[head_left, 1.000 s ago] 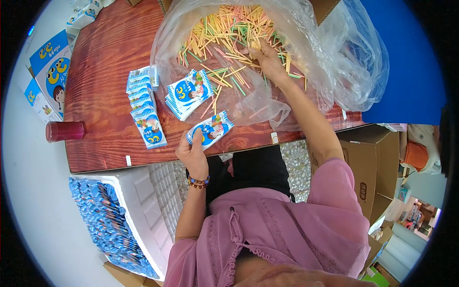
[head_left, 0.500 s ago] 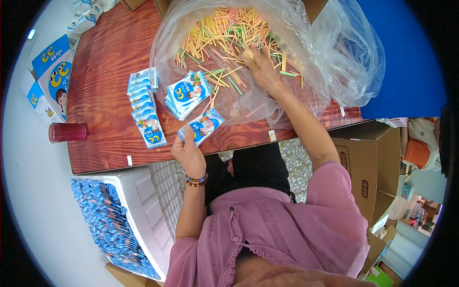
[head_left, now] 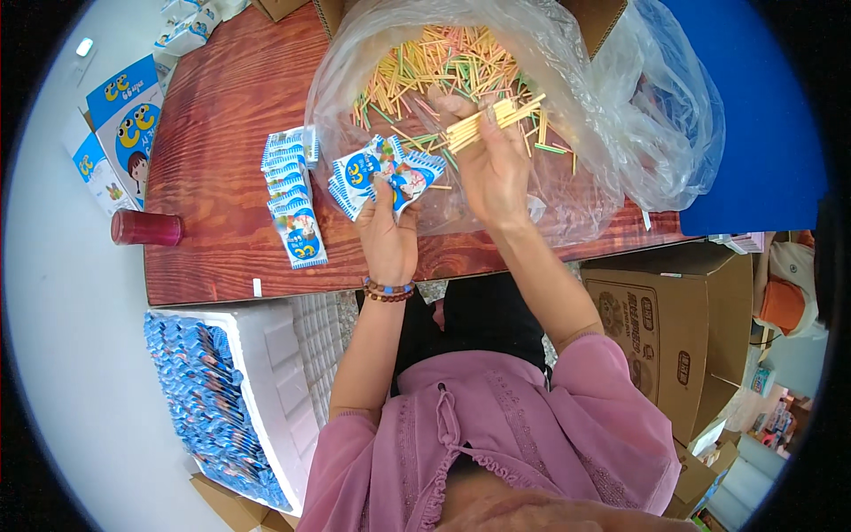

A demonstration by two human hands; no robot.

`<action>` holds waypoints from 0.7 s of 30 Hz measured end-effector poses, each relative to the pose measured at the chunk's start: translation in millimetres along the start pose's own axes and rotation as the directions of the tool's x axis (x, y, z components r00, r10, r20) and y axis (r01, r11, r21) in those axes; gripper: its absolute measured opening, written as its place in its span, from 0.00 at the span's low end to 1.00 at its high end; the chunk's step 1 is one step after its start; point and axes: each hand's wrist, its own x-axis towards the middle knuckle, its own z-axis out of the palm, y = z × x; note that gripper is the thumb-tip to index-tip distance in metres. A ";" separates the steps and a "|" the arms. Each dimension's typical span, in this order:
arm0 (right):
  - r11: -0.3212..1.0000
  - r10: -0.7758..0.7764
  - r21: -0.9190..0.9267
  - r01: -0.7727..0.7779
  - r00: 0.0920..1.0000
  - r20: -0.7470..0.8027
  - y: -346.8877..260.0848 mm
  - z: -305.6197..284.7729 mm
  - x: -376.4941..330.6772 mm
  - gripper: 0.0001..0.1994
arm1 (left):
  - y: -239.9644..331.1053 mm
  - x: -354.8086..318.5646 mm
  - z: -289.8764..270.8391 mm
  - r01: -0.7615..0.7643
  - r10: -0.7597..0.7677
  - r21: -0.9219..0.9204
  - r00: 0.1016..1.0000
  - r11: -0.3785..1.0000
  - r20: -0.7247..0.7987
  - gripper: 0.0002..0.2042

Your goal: Packaging small blue packets from a bulk bag into smaller containers and boxes.

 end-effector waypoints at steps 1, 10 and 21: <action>1.000 -0.005 -0.003 0.004 0.999 -0.053 1.5 4.3 -2.3 0.12 | -1.8 1.2 -0.6 0.010 -0.010 -0.001 1.000 1.000 -0.002 0.09; 0.997 -0.075 -0.027 0.074 0.997 -0.008 19.3 14.9 -11.4 0.10 | -2.8 1.6 -4.6 -0.006 0.007 -0.031 0.999 1.000 0.034 0.10; 0.989 -0.079 -0.121 0.082 0.996 0.032 33.9 4.0 -24.7 0.10 | -0.4 -2.3 8.0 -0.050 0.051 -0.047 0.998 0.998 0.038 0.11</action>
